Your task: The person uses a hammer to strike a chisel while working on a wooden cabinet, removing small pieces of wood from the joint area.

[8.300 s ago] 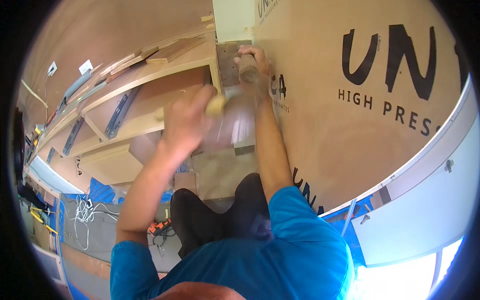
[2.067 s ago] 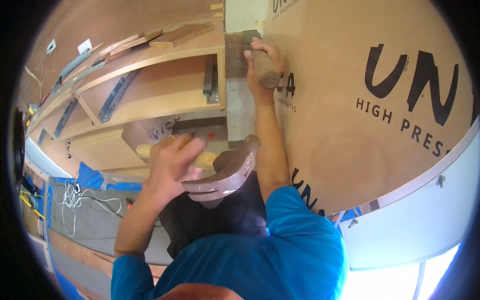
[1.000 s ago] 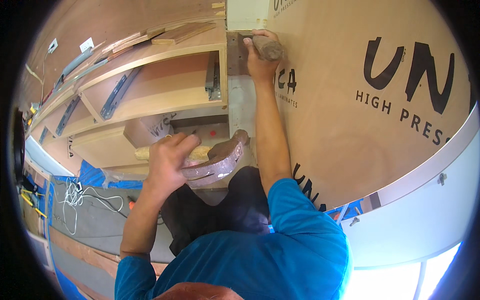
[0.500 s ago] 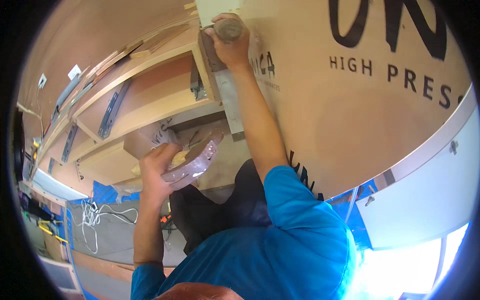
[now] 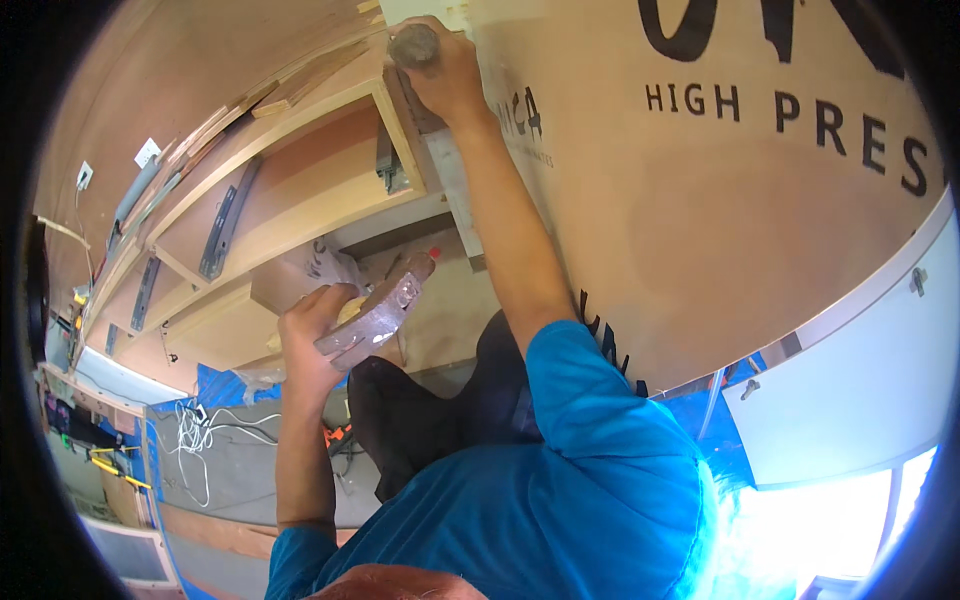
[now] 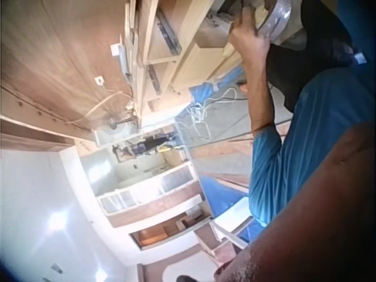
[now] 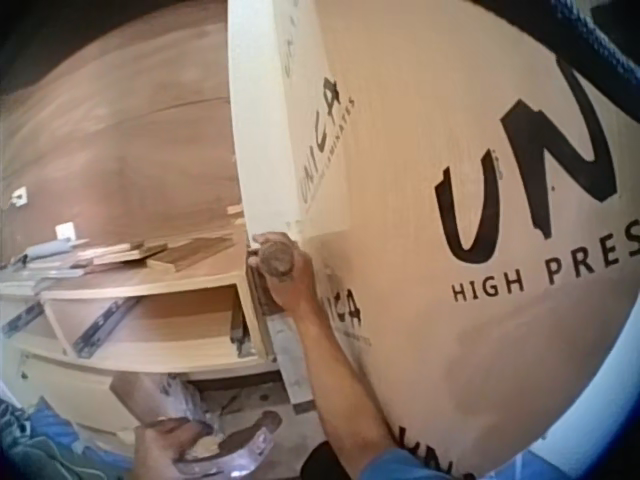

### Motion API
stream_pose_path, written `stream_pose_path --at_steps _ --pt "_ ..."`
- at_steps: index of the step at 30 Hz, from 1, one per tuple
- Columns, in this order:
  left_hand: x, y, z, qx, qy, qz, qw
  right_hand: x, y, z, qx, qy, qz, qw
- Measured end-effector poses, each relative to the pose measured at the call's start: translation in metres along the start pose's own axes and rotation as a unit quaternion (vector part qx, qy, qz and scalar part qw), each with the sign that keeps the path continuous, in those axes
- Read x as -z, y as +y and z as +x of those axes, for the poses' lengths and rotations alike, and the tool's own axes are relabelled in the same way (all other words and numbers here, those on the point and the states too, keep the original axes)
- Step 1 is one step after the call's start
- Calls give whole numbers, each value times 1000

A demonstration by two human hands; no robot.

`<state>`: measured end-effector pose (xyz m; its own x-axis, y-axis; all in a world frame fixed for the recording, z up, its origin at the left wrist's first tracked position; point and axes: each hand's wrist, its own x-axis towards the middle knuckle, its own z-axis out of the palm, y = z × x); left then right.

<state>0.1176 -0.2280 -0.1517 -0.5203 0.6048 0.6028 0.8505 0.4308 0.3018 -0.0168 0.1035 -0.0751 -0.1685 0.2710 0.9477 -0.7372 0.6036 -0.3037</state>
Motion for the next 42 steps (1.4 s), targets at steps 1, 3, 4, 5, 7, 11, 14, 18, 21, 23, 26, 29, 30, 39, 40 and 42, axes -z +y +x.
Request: stream_pose_path --at_steps 1,3,4,5,7,11,14,18,21,23,26,29,30,39,40,42 --pt "1 1 1 1 1 0 1000 1 -4 -4 -19 -10 7 1000" --pt "2 1 1 15 -5 1 1000 0 -5 -7 -24 -28 14 999" --pt "3 2 1 21 -10 2 1000 0 -4 -9 -10 -34 13 999" --pt "3 1 2 11 -6 10 1000 0 -2 -10 5 -40 11 999" --pt "4 -3 4 -7 3 27 1000 1 -4 -10 -3 -48 17 999" --pt "11 0 23 -63 88 48 993 -1 -3 -5 7 -72 -20 997" --pt "30 30 63 -109 159 43 980 -4 -4 -10 -9 -56 -51 997" --pt "56 63 94 -174 213 65 959 -12 -5 -17 -3 -50 -40 998" --pt "55 44 111 -152 180 82 968 -15 -8 -19 -11 -49 12 999" --pt "51 41 121 -101 140 179 969 -11 -7 -18 -56 -59 83 993" --pt "49 57 102 -156 151 79 973 -6 4 -23 -41 -51 3 998" --pt "37 32 105 -179 178 99 962 -5 3 -27 -24 -72 34 997" --pt "36 26 108 -83 124 133 980 -6 -5 -30 -72 -90 88 989" --pt "34 37 104 -84 96 148 981 -7 9 -40 -175 -83 224 955" --pt "32 39 103 -78 87 151 982 -2 23 -49 -169 -91 234 953" --pt "44 49 106 -126 98 112 981 0 3 -31 -41 -79 71 994"
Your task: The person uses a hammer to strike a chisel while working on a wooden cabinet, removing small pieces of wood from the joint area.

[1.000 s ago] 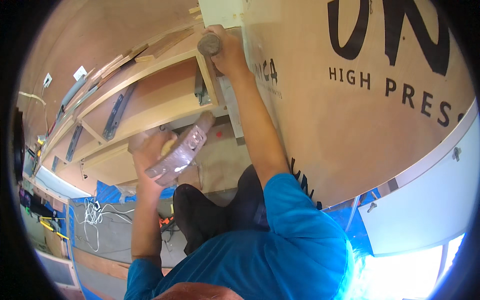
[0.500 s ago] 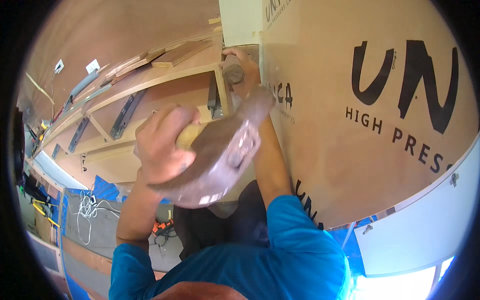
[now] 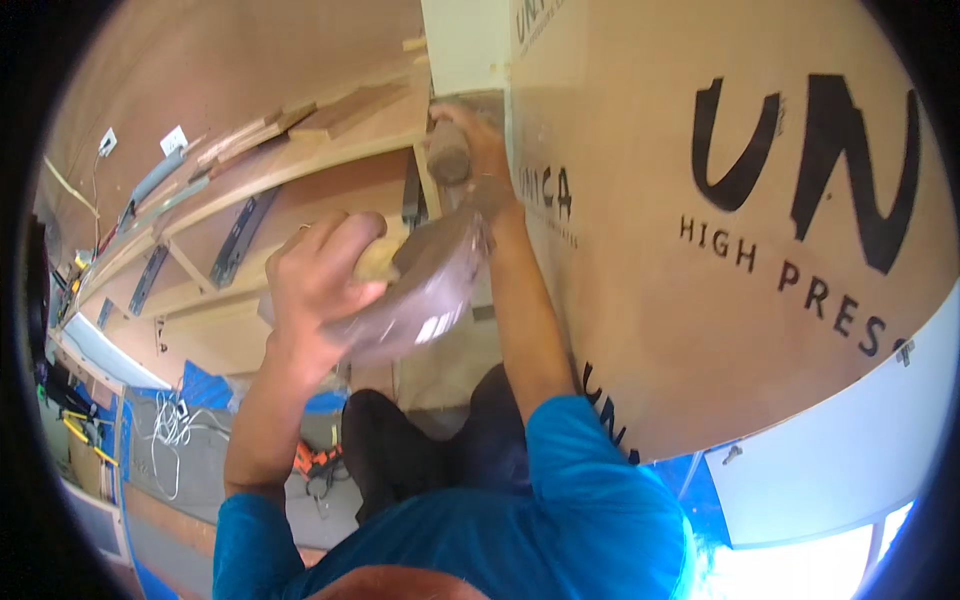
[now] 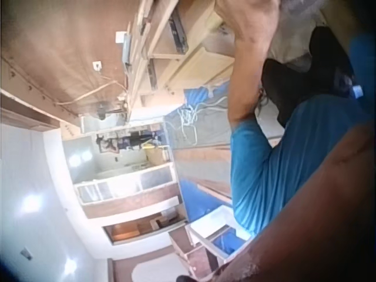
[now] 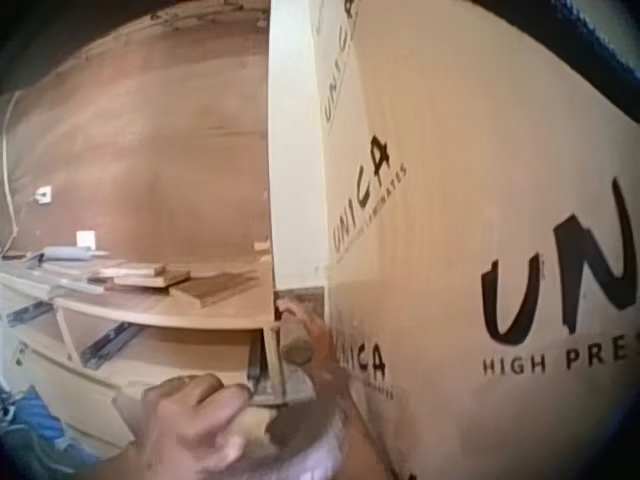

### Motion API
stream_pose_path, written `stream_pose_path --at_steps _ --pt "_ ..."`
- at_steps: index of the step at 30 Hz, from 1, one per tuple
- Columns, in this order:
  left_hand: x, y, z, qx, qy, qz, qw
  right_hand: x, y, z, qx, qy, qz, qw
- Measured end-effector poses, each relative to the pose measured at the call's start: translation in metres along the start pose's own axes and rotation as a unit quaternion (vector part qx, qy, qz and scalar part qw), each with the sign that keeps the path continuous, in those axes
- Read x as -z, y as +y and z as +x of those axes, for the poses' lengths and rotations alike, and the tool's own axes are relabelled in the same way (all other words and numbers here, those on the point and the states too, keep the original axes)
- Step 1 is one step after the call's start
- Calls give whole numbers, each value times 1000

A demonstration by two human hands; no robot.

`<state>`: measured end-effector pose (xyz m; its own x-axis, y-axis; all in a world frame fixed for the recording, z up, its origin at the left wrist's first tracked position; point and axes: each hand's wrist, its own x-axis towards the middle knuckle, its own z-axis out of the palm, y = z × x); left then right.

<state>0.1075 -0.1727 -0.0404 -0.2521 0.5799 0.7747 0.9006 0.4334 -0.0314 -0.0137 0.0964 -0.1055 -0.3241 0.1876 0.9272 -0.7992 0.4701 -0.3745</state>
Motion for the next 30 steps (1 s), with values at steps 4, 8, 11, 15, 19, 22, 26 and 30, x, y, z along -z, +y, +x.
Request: stream_pose_path --at_steps 4,8,11,15,19,22,26,30 --pt "-20 -24 -5 4 42 38 998 -2 -10 9 39 -3 -61 997" --pt "-4 0 4 12 29 -32 999 5 -8 15 -54 -23 58 997" --pt "-14 -4 -15 -73 116 -75 988 -8 5 9 -30 -10 53 998" --pt "-24 -13 2 35 13 71 997 4 17 -1 -4 -29 7 1000" --pt "-20 -7 -13 -79 66 -91 991 -4 -4 5 -8 -16 21 1000" --pt "-31 -14 -11 46 -46 32 997 4 -5 1 -80 -62 46 994" --pt "-14 12 -24 -63 12 -68 996 -2 -5 -1 5 -24 53 998" --pt "-9 17 -49 -67 -11 -90 994 25 -17 -5 19 -23 -27 999"
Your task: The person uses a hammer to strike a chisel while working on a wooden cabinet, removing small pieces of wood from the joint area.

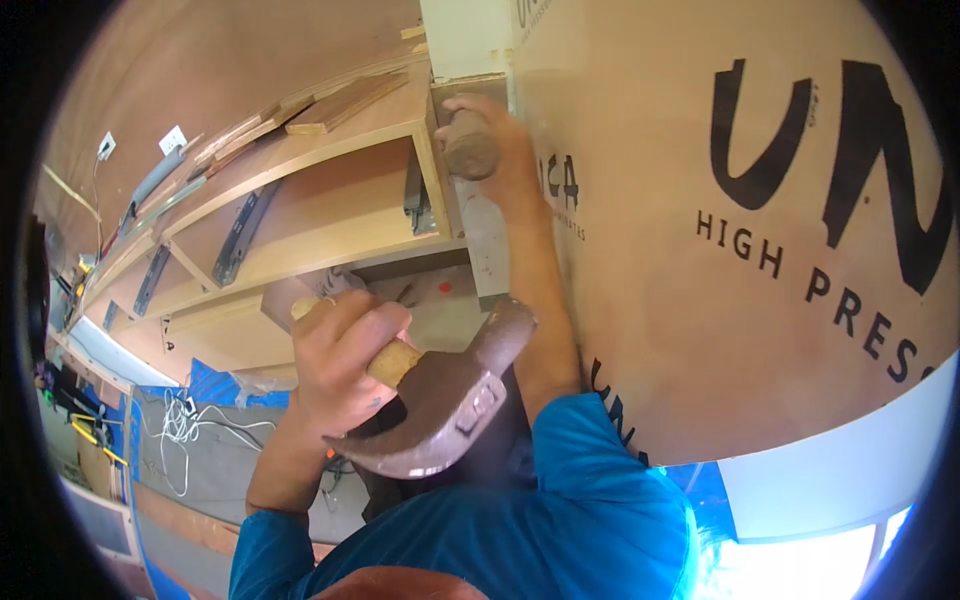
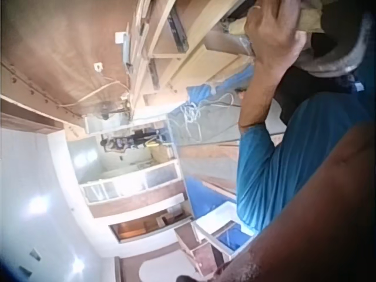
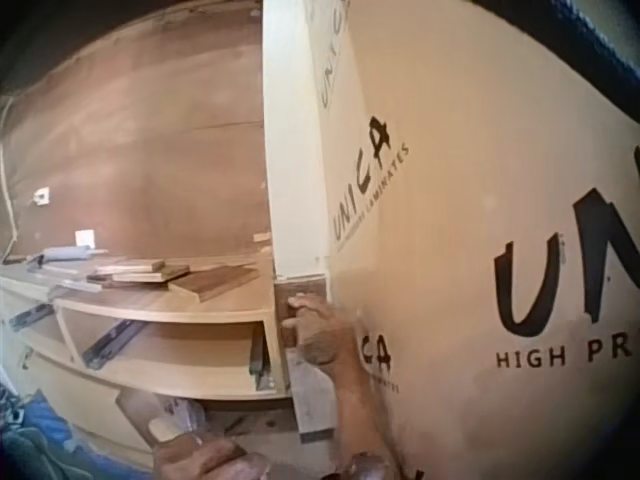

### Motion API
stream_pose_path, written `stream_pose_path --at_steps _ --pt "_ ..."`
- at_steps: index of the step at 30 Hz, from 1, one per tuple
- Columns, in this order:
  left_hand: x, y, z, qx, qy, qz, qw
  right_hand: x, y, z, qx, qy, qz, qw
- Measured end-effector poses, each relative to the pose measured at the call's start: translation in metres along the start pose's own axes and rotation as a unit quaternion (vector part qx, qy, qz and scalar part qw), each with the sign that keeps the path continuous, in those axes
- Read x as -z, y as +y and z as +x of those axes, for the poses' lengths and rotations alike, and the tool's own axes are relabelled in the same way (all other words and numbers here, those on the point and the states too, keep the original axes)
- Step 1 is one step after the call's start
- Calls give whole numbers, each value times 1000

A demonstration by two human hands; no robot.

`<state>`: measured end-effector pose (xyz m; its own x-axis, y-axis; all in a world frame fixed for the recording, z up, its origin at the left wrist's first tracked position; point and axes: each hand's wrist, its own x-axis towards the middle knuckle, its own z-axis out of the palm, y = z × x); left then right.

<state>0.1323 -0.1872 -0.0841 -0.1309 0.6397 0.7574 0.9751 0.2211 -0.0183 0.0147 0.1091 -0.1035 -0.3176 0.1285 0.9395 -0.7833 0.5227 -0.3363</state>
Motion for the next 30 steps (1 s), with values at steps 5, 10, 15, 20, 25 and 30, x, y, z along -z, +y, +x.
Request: stream_pose_path --at_steps 5,10,15,20,25,30 --pt "-4 -12 -31 43 -53 14 998 15 -26 11 -50 54 -65 995" --pt "-6 -11 -34 84 -57 -4 995 12 7 32 7 82 6 997" --pt "-14 -19 -49 120 -61 -8 991 0 13 40 20 48 26 998" --pt "-10 -17 -51 126 -71 -18 989 -4 18 38 30 29 18 999" --pt "-10 -16 -53 128 -81 -38 988 -7 18 44 23 53 37 998" --pt "-7 -14 -55 129 -88 -27 987 -3 12 44 -56 10 28 998"
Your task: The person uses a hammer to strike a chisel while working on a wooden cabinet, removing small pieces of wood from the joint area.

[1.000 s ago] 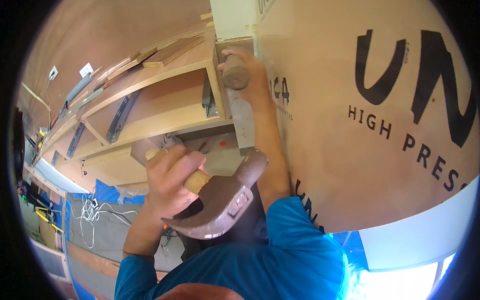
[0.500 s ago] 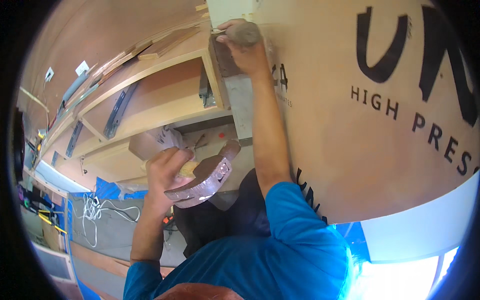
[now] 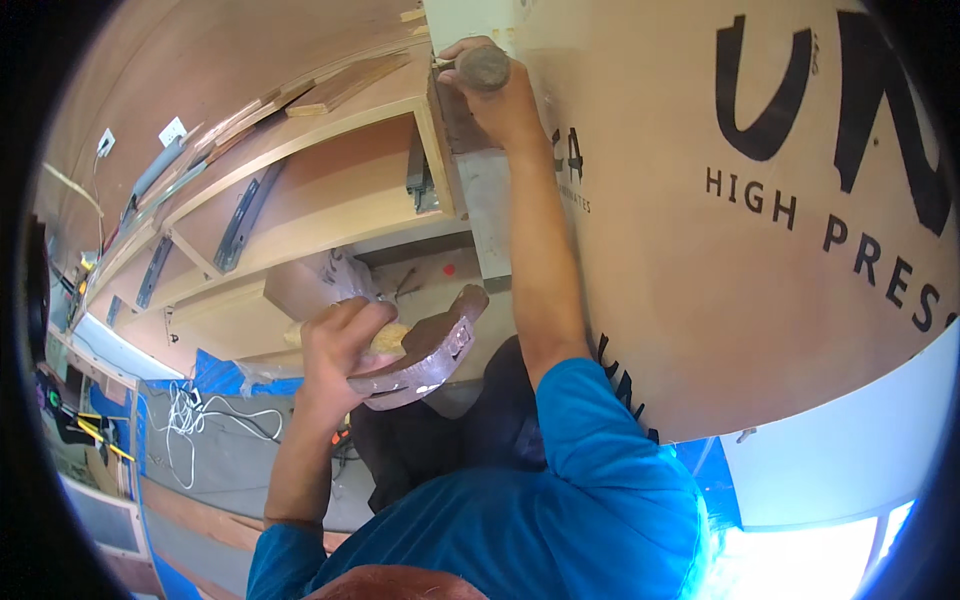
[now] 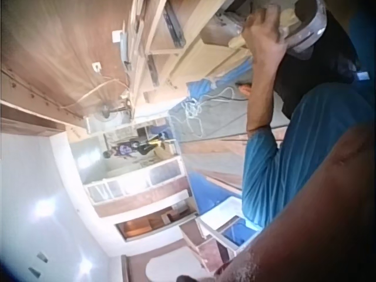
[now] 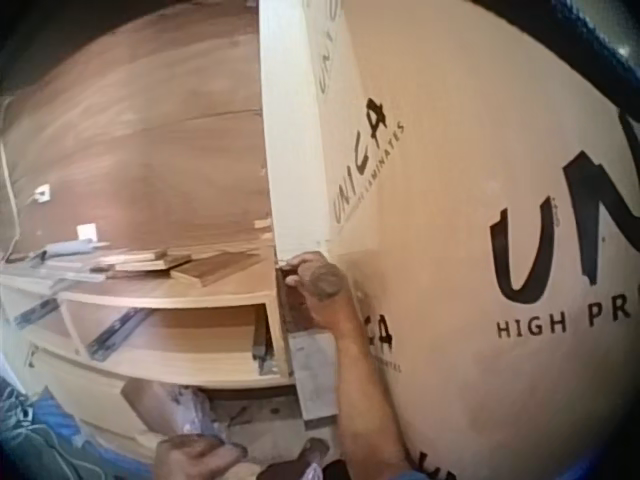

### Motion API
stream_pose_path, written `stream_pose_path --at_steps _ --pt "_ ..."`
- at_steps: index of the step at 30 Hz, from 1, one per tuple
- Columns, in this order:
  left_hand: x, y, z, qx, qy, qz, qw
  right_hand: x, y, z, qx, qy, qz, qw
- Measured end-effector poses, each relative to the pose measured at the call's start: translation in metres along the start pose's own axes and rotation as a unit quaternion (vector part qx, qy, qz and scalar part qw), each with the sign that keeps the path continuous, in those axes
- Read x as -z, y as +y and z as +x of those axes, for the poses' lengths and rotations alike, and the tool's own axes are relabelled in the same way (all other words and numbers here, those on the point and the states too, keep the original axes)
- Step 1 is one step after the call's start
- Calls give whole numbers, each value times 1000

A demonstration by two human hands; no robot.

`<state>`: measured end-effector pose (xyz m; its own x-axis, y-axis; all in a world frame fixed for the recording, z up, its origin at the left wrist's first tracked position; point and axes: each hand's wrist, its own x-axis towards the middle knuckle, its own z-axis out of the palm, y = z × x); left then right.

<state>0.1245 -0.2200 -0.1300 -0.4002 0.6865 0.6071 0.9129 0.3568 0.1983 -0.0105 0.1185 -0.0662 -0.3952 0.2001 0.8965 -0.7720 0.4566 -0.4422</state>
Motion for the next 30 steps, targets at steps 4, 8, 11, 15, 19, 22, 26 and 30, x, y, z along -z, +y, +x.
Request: stream_pose_path --at_steps 4,8,11,15,19,22,26,30 --pt "13 8 22 -20 30 29 999 -4 -1 -2 32 2 -35 999" --pt "43 44 71 -98 127 38 986 -5 2 -8 26 -2 -46 999" --pt "41 36 102 -120 193 74 971 -9 11 -10 0 -16 -11 1000" --pt "22 9 130 12 108 238 965 -3 52 5 -223 17 155 962" --pt "38 43 96 -117 149 66 980 -21 21 -17 -11 -6 -29 1000" --pt "22 18 85 -60 132 46 988 -5 -7 -15 76 25 -100 992" --pt "1 -12 55 -13 132 11 991 5 -22 -14 40 85 -24 995" --pt "0 -12 31 17 68 -11 997 19 -12 -12 49 73 -103 991"
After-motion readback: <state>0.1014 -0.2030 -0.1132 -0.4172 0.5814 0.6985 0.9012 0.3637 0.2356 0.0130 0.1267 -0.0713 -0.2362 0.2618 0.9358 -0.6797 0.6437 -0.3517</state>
